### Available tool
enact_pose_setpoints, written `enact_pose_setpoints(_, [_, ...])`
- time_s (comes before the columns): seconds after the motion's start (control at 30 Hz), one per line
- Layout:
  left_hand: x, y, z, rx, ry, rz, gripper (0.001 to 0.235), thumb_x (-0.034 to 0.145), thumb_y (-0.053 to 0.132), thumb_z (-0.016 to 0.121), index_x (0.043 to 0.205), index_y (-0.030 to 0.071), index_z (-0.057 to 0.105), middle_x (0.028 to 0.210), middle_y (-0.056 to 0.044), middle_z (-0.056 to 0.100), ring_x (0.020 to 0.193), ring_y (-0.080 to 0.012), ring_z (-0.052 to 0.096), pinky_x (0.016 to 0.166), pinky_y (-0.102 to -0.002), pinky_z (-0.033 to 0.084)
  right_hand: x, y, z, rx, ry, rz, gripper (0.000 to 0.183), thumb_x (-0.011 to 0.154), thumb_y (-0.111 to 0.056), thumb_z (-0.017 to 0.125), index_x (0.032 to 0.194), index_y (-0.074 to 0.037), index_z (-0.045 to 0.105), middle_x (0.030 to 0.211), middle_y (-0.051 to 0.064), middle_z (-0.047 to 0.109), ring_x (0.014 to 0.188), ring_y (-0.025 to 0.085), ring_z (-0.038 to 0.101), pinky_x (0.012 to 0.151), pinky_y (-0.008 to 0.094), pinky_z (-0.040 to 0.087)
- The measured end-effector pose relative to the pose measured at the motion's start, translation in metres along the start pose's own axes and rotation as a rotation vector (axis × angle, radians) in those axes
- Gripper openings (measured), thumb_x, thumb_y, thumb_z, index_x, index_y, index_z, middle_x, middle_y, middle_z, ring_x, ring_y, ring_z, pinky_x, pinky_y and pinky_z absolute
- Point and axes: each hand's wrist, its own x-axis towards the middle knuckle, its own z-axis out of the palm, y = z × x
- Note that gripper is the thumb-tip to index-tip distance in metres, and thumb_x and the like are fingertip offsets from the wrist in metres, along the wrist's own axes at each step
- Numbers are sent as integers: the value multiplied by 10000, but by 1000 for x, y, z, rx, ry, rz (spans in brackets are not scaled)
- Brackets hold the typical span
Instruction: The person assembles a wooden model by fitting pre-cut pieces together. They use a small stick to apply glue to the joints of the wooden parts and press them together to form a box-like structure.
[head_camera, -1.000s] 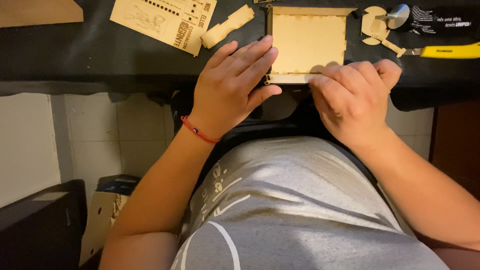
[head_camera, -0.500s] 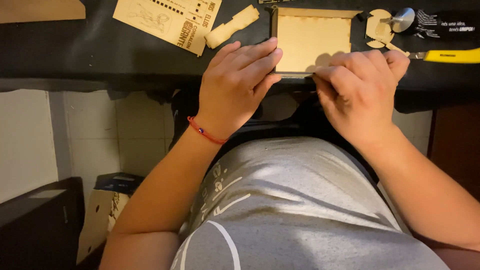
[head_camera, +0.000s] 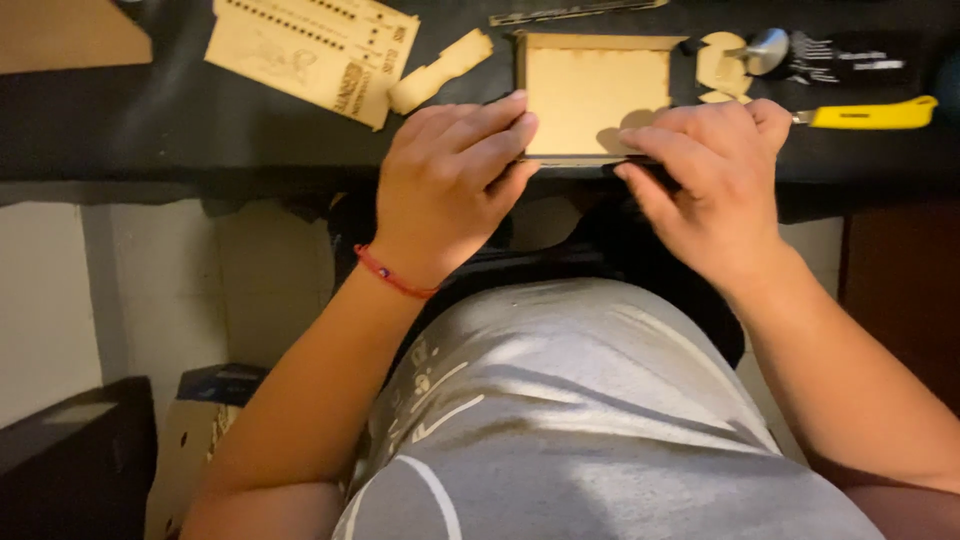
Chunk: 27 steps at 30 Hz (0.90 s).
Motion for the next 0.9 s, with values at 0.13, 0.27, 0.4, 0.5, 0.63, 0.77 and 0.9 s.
enact_pose_setpoints(0.13, [6,4,-3,-64,43,23,192,920,103,780,1099,58,726,1201,-70,690,970,-269,705,841,-423,547,-24,24,-11,39,3,53,151,1066,-164,719,1160,-45,716,1079,104,687,985,299,613,898,440,319])
enact_pose_setpoints(0.27, [8,8,-2,-12,29,19,204,883,94,824,1067,77,738,1187,-67,713,1036,-268,699,877,-403,533,-22,27,-13,115,-18,49,115,1051,-112,710,1131,-31,723,1072,125,692,980,303,625,885,431,400])
enact_pose_setpoints(0.4, [8,4,-2,11,3,44,162,882,56,797,1038,70,754,1177,-90,740,1143,-268,688,919,-388,515,-12,29,-6,216,-11,-22,19,1014,-10,704,1024,6,707,1033,139,685,949,316,641,862,440,451])
enact_pose_setpoints(0.5, [10,1,-4,-4,-14,50,182,869,61,839,1033,74,760,1171,-93,747,1117,-239,702,923,-379,537,-9,24,-2,293,4,-65,69,1002,89,660,1011,56,600,1085,188,689,1011,384,677,909,494,521])
enact_pose_setpoints(0.63, [10,-1,-4,-46,-13,43,176,873,47,832,1025,66,744,1175,-106,741,1087,-242,719,920,-385,526,-16,25,10,338,17,-26,120,986,141,621,1044,66,548,1191,253,656,1160,476,651,1023,538,548])
enact_pose_setpoints(0.77, [10,1,-2,-47,-16,32,175,877,47,862,1010,64,750,1175,-105,741,1066,-223,729,905,-382,530,-17,25,16,270,120,-115,90,1027,89,604,1048,71,518,1162,298,659,1066,477,698,929,529,583])
enact_pose_setpoints(0.9, [8,1,-2,-65,7,26,188,859,38,875,1000,59,753,1161,-107,741,1024,-218,738,901,-386,532,-24,30,27,214,179,-154,114,1038,93,580,1088,53,486,1133,285,662,1066,454,699,852,536,554])
